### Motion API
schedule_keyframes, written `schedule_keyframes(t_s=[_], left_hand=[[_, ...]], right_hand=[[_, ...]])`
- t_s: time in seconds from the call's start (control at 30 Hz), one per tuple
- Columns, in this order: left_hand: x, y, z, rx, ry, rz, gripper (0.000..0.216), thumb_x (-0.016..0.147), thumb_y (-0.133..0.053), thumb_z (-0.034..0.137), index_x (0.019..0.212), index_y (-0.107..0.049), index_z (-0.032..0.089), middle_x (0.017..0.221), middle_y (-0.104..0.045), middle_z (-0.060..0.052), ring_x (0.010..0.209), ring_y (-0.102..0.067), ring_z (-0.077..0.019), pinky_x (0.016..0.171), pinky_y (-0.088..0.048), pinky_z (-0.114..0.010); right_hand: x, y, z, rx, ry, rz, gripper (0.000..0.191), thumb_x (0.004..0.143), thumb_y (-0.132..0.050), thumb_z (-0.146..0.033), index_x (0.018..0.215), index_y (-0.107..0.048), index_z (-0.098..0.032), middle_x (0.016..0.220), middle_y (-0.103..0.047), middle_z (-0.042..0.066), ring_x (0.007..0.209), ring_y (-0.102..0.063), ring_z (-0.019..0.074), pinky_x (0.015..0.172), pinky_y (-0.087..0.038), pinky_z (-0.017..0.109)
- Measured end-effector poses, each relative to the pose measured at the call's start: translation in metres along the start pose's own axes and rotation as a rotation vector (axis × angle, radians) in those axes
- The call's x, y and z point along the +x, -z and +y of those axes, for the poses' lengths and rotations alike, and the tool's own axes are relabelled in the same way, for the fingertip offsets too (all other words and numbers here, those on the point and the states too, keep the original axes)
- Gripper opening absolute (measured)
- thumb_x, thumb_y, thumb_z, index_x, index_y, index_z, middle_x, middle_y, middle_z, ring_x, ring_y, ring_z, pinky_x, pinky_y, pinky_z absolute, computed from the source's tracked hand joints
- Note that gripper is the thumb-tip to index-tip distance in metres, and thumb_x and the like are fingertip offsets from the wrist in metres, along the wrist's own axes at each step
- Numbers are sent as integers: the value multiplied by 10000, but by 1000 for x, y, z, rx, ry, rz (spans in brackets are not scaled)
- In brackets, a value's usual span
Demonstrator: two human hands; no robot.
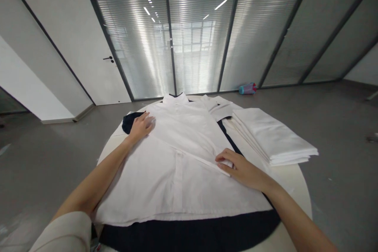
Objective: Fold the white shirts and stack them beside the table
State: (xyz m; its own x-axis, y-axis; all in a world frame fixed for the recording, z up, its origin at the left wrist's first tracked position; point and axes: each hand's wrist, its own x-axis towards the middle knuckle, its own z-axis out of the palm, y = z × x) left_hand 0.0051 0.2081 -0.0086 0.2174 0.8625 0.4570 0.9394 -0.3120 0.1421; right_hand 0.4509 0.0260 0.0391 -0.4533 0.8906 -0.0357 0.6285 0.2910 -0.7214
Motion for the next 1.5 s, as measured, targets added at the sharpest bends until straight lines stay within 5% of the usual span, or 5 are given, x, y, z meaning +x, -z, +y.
schedule_keyframes(t_s=[0.17, 0.67, 1.07, 1.27, 1.5], left_hand=[[-7, -17, -10, 88, 7, -240, 512, 972, -433, 422, 1430, -543, 222, 1533, -466, -119, 1440, -395, -292, 1158, -311, -462], [-13, 13, 33, -157, -289, -94, 464, 1002, -429, 477, 1357, -610, 240, 1525, -485, -75, 1463, -362, -259, 1213, -255, -461], [-14, -15, 6, -109, -75, -320, 564, 973, -432, 539, 1451, -519, 252, 1580, -399, -85, 1493, -295, -306, 1213, -199, -531], [-7, -8, 36, -223, -151, -211, 418, 925, -557, 477, 1259, -673, 253, 1426, -584, -108, 1363, -506, -278, 1156, -376, -452], [-18, 4, 74, -314, -343, -305, 532, 937, -536, 559, 1402, -577, 303, 1484, -535, -53, 1407, -454, -269, 1201, -304, -435]], right_hand=[[3, 1, -2, -1, -62, 113, 322, 965, -464, -461, 981, -668, -213, 1047, -685, 73, 881, -613, 212, 763, -498, 341], [8, 6, 12, 90, -155, 190, 396, 917, -488, -515, 774, -699, -212, 836, -745, 60, 841, -670, 247, 776, -473, 367], [3, 3, 3, 4, -99, 75, 374, 946, -482, -508, 997, -715, -220, 1051, -724, 59, 877, -626, 227, 755, -479, 347], [3, 2, 4, 30, -81, 89, 383, 945, -485, -519, 992, -718, -219, 1038, -729, 59, 884, -632, 229, 758, -486, 346], [6, 7, 9, 110, -138, 230, 387, 908, -518, -524, 795, -708, -207, 800, -714, 40, 741, -632, 209, 673, -457, 317]])
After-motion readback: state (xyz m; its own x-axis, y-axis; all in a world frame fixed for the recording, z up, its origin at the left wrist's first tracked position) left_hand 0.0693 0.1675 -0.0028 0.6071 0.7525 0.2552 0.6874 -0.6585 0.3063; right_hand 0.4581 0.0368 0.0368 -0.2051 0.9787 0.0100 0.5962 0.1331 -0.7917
